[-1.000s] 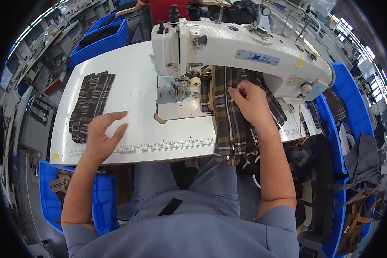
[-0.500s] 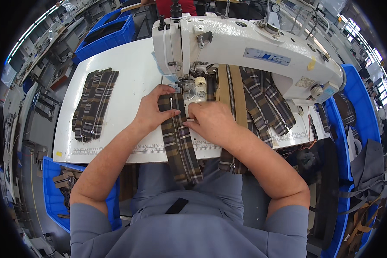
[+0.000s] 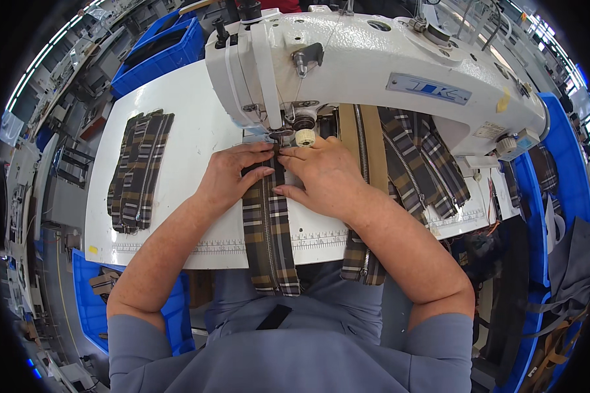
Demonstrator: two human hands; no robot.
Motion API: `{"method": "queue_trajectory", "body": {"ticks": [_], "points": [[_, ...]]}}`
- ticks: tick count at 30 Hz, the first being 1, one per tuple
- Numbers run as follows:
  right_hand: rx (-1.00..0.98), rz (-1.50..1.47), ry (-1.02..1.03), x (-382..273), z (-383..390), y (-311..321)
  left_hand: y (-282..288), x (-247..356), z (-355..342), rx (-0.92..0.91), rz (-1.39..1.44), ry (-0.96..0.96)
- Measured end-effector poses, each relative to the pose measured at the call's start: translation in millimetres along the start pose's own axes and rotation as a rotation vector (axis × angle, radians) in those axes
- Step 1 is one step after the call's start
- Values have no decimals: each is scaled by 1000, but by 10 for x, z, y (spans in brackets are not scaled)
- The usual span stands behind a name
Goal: The person sews fabric straps using an industrial sewing machine.
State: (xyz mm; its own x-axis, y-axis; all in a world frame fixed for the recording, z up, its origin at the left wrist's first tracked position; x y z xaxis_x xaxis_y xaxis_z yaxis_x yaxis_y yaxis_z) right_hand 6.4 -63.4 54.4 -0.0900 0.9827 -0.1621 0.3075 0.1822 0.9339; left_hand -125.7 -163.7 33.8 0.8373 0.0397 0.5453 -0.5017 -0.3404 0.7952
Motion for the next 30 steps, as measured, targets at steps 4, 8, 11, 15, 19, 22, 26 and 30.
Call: {"method": "queue_trajectory", "body": {"ticks": [4,8,11,15,19,22,26,30], "points": [[22,22,2,-3,9,36,1,15,-39,1,46,-40],[11,30,-7,-15,3,43,2,-18,-42,1,73,-25],[3,29,-17,1,19,21,27,83,-30,-19,-20,-87],[8,2,-17,-1,12,41,5,122,2,-12,-146,-97],[12,3,-7,-6,9,49,-9,92,16,-22,-93,-82],[14,11,-5,-15,4,54,-2,97,17,-36,-95,-76],[25,36,-2,-21,17,47,-6,116,30,-53,-56,-77],[20,-8,-22,-10,6,12,25,114,43,-21,-46,-92]]}}
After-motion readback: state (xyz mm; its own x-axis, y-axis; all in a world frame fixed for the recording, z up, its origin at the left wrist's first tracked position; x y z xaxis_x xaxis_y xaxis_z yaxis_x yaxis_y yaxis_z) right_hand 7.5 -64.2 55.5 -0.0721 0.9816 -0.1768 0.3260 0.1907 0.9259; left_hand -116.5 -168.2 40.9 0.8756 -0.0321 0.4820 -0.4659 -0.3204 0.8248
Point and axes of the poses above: each hand's wrist, its own z-axis away from the middle knuckle, its own y-axis out of the back of the hand, x = y × z, the point moved 7 cm from there along -z, towards the middle knuckle, and after that the axes turned 6 degrees about -x, right-handed, at the moved point
